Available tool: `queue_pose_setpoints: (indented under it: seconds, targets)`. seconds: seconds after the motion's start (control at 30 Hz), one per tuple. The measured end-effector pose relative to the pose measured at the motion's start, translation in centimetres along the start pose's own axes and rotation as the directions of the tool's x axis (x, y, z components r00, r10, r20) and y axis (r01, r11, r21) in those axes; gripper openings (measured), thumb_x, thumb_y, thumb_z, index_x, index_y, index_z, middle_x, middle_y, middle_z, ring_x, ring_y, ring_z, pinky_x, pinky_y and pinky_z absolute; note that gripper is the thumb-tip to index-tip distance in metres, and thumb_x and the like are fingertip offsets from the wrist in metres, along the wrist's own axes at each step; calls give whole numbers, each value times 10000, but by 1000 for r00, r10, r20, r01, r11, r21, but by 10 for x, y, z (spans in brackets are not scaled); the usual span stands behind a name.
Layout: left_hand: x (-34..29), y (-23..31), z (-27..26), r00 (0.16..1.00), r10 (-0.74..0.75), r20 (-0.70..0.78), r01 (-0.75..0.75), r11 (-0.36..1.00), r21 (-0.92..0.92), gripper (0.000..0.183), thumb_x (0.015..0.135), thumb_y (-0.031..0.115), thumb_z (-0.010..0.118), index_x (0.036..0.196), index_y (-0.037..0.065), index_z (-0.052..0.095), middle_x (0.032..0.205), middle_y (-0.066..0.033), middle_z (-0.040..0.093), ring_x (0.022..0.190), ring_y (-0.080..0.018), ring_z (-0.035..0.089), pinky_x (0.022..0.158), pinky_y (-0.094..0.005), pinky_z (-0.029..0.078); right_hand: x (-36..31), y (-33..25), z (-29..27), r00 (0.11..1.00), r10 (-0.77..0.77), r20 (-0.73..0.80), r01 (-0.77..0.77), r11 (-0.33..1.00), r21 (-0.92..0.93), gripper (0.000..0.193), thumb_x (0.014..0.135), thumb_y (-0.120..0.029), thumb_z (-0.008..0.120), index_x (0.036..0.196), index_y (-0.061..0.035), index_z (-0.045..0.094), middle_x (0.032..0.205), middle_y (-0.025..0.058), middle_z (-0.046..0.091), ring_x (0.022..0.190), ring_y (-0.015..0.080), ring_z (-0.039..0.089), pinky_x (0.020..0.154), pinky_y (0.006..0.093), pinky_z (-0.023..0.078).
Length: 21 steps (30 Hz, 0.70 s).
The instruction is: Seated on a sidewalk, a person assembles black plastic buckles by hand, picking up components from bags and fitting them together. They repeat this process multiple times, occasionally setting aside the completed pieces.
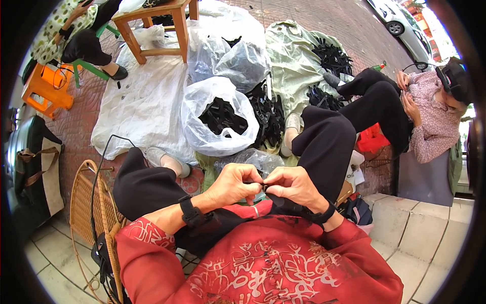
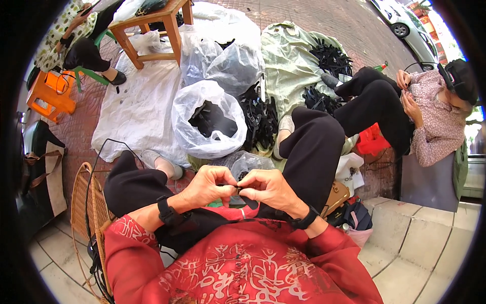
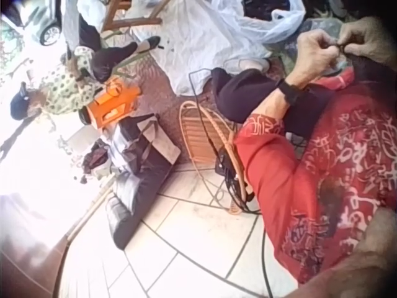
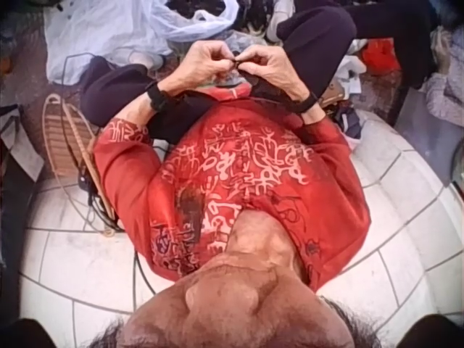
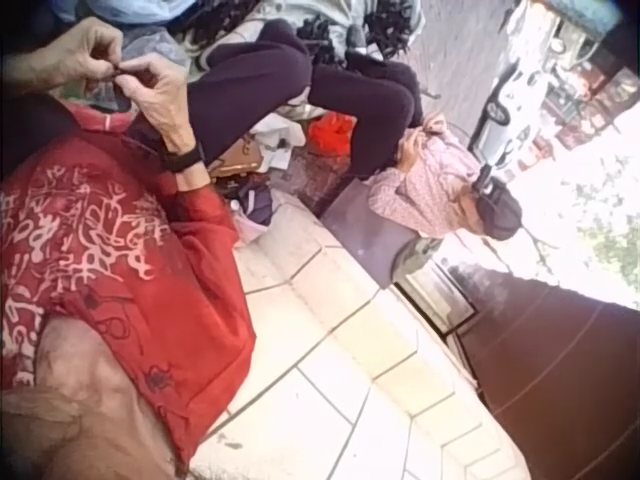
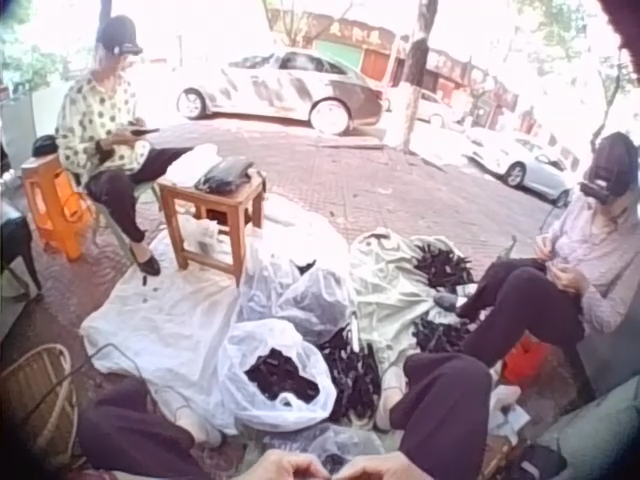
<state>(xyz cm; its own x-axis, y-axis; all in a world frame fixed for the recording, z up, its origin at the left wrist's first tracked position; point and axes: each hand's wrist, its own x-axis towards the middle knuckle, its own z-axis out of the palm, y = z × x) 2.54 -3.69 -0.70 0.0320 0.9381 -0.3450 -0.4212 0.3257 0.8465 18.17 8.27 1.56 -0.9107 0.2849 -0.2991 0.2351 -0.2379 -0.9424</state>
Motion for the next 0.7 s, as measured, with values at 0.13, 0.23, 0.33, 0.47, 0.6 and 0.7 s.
queue_pose_setpoints:
  seconds: [0.13, 0.23, 0.33, 0.47, 0.6, 0.7]
  targets:
    - [-1, 3, 1, 998, -36, 55, 39, 998, -54, 29, 746, -5, 569, 758, -15, 544, 661, -41, 567, 533, -95, 562, 488, -229, 477, -1, 3, -2, 997, 72, 32, -77, 980, 181, 107, 778, 4, 579, 880, 31, 569, 794, 42, 577, 700, 89, 559, 615, 204, 464]
    - [1, 2, -1, 997, -61, 52, 64, 997, -54, 21, 749, -9, 563, 759, -15, 545, 674, -46, 571, 532, -97, 564, 491, -233, 485, 1, 7, -3, 994, 95, 57, -105, 971, 213, 109, 785, 2, 567, 889, 30, 550, 792, 54, 577, 710, 100, 570, 631, 204, 470]
    - [2, 0, -1, 997, -61, 44, 64, 995, -73, 17, 753, -9, 559, 760, -16, 545, 677, -49, 574, 532, -103, 568, 491, -234, 488, 1, 8, -1, 993, 115, 37, -119, 978, 173, 95, 782, 6, 570, 872, 27, 544, 793, 53, 578, 705, 100, 571, 629, 210, 473]
    - [3, -2, -1, 999, -41, 19, 43, 995, -89, 11, 756, -9, 551, 759, -19, 547, 672, -53, 576, 534, -110, 575, 489, -236, 490, 0, 8, 6, 995, 90, -35, -82, 978, 190, 78, 779, 9, 574, 850, 20, 544, 770, 39, 573, 696, 92, 567, 610, 195, 461]
    - [4, -6, 1, 999, -36, -16, 36, 999, -29, 32, 767, -1, 540, 757, -27, 555, 664, -55, 581, 544, -107, 577, 497, -240, 496, -1, 17, 7, 992, 64, -105, -53, 993, 107, 64, 779, 6, 579, 830, 15, 542, 737, 14, 558, 656, 50, 525, 563, 173, 427]
    - [3, -8, 2, 998, -27, -54, 30, 998, 49, 48, 773, 9, 539, 764, -33, 561, 663, -56, 585, 554, -103, 576, 506, -238, 496, 3, 22, 5, 992, 74, -97, -69, 996, 60, 64, 781, -7, 583, 818, 9, 533, 731, 4, 550, 634, 30, 495, 542, 169, 409]
